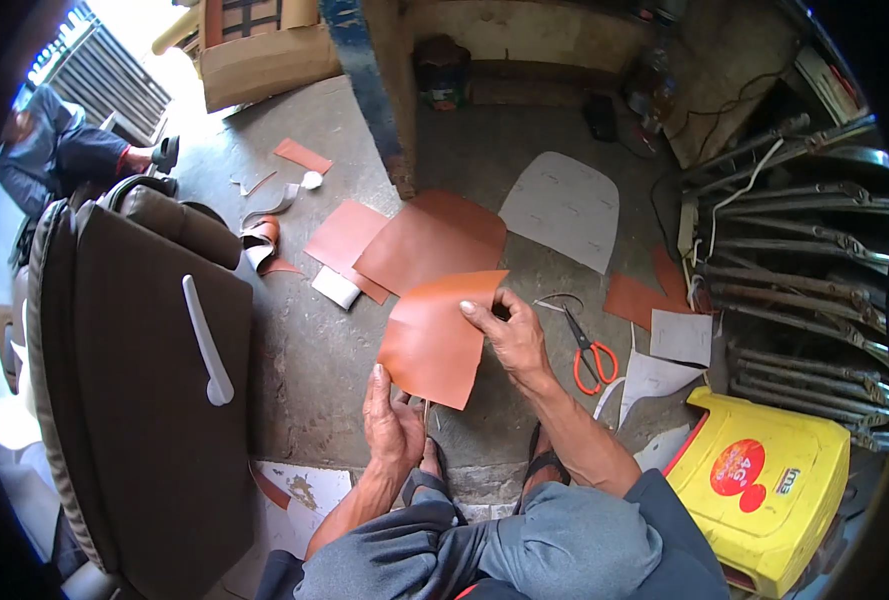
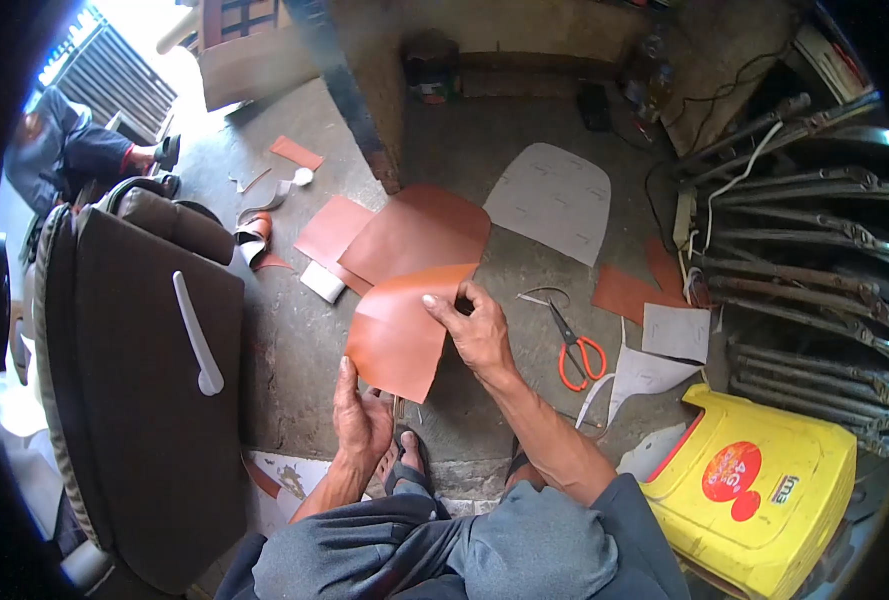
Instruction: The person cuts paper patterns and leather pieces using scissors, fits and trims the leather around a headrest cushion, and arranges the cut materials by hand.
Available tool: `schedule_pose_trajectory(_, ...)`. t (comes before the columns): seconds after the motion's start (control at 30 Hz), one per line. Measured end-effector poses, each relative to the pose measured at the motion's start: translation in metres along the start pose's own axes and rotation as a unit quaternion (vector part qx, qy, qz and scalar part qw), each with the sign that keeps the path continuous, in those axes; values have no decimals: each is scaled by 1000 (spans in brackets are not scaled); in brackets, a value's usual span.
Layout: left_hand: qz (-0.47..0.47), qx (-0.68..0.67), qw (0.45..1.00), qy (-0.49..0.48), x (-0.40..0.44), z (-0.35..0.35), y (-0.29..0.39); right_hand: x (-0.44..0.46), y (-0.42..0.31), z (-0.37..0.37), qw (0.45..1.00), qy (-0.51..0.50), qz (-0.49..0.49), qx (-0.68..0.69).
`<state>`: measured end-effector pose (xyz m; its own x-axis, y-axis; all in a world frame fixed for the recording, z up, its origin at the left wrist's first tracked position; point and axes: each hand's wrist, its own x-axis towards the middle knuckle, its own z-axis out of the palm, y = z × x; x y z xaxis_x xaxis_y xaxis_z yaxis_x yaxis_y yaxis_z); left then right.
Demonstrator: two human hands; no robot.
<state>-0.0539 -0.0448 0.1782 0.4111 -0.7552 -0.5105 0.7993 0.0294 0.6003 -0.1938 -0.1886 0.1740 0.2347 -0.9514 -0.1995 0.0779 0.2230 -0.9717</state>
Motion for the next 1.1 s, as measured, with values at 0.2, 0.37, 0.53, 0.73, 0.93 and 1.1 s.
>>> schedule_pose_trajectory(0.2,11,-23,1000,-5,1,0,3,3,1,1,1000,-19,2,-19)
schedule_pose_trajectory(0.37,22,-18,999,-24,5,-3,1,3,-3,-2,999,-20,-5,-28)
schedule_pose_trajectory(0.53,44,8,999,-7,-3,3,2,-1,-4,-4,999,-48,5,-2)
schedule_pose_trajectory(0.73,-5,206,979,-4,-4,-13,30,1,-5,-8,999,-46,-12,-21)
schedule_pose_trajectory(0.93,446,519,719,-119,20,34,84,2,-16,-5,997,-74,9,-23)
schedule_pose_trajectory(1.1,464,622,470,-421,48,79,79,3,-23,-5,991,-81,-30,-103)
